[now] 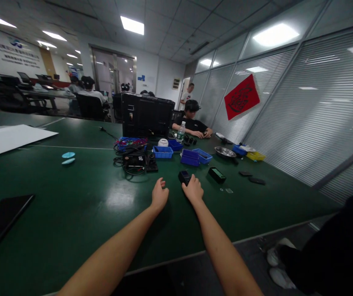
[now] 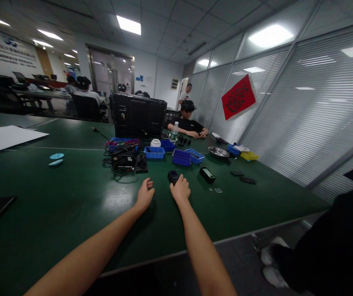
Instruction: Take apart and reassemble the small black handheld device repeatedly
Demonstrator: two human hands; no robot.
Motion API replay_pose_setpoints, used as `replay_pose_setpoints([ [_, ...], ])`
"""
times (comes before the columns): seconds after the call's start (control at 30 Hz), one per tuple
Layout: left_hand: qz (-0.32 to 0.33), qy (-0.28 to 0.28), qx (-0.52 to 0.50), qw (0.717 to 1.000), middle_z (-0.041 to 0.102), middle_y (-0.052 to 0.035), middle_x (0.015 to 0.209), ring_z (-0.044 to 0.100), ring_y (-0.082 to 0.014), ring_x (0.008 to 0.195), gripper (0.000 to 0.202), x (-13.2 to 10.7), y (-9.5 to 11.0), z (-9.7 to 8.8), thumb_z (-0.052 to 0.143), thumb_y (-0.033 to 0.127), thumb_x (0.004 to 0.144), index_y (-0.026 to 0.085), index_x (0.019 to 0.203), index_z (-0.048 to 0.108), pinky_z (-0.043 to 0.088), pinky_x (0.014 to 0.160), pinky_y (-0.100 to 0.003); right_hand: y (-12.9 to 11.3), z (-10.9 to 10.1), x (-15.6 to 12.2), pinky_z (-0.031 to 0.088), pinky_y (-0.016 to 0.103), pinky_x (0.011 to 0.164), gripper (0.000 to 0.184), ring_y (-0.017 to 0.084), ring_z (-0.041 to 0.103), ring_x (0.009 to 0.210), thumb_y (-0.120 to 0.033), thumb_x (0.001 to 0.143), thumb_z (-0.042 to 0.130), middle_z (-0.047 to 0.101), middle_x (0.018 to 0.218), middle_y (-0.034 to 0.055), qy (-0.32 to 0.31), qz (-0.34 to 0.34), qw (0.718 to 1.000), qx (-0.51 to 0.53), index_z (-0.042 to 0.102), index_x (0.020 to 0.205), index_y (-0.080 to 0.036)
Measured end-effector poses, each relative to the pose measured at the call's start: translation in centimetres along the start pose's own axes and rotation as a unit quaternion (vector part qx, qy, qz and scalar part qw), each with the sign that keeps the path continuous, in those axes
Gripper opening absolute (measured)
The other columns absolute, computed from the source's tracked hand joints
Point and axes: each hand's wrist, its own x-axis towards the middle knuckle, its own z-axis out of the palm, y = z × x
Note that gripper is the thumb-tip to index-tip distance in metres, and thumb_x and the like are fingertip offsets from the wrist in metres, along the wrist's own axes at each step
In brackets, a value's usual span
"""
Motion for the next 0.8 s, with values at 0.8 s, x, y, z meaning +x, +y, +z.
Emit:
replay_pose_setpoints([
  [0.8,0.006,-0.006,0.021,1.0,0.057,-0.0105,0.112,0.055,-0.0159,0.1,0.054,0.0,0.1,-0.1,0.047,0.008,0.068,0.013,0.122,0.04,0.043,0.087,-0.028,2.1,-2.0,1.0,0.041,0.037,0.075,0.049,0.028,0.047,0.1,-0.047,0.075,0.048,0.051,0.108,0.0146,0.065,0.056,0.994,0.066,0.05,0.113,-0.016],
])
